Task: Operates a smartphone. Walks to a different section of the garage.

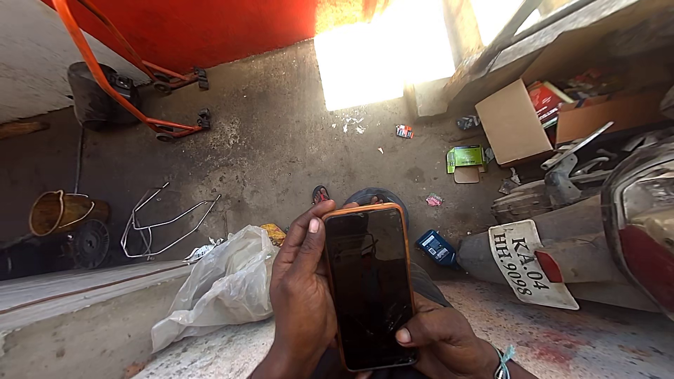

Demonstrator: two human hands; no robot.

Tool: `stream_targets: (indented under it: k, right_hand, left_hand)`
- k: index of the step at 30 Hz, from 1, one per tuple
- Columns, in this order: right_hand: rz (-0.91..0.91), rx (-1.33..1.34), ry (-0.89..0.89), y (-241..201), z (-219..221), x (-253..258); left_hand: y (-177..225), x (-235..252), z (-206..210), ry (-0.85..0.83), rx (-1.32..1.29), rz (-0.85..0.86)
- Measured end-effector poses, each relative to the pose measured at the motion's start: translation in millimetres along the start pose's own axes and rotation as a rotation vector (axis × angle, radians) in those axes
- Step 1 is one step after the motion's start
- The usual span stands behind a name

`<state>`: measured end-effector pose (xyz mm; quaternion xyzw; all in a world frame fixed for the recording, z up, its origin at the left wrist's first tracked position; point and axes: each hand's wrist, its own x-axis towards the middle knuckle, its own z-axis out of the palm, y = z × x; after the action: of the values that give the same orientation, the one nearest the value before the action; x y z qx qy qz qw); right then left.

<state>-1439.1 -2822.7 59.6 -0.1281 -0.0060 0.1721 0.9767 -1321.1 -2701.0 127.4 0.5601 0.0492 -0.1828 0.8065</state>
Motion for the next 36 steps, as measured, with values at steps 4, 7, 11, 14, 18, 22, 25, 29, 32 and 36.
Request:
stream_targets:
  k: [4, 7, 11, 14, 18, 22, 25, 29, 32, 36]
  right_hand:
    - [-0.002, 0.002, 0.018, 0.7, 0.1, -0.4]
    - [-0.004, -0.007, 0.035, 0.6, 0.7, -0.3]
    - [-0.006, -0.004, 0.037, 1.2, 1.0, -0.5]
    - [0.001, -0.006, 0.057, 1.4, 1.3, -0.9]
    - [-0.002, -0.006, 0.076, 1.9, 2.0, -1.2]
    - [0.001, -0.012, 0.084, 2.4, 2.6, -1.7]
    - [-0.002, -0.015, 0.077, 2.7, 1.7, -1.6]
    - [-0.003, -0.010, 0.077, 3.0, 1.4, -1.6]
    - [-0.002, -0.017, 0.082, 3.1, 1.9, -1.8]
    - [0.003, -0.014, 0.084, 3.0, 2.0, -1.8]
  left_hand:
    - [-0.5, -0.2, -1.5, -0.022, 0.002, 0.000]
    - [-1.0, -0.1, -1.6, -0.010, 0.010, 0.000]
    - [-1.7, -0.3, -2.2, -0.008, 0.015, -0.003]
    - [-2.0, -0.4, -1.9, -0.001, 0.010, -0.012]
    - [-2.9, -0.4, -2.2, 0.004, 0.004, -0.017]
    - [-2.6, -0.9, -1.8, 0.009, 0.009, -0.014]
    - [-2.7, -0.8, -2.1, 0.009, 0.007, -0.014]
    - [-3.2, -0.8, -3.0, 0.008, 0.022, -0.016]
    - [-3.4, -0.8, -3.4, 0.005, 0.021, -0.015]
    - [-2.8, -0.9, -1.9, 0.011, 0.004, -0.014]
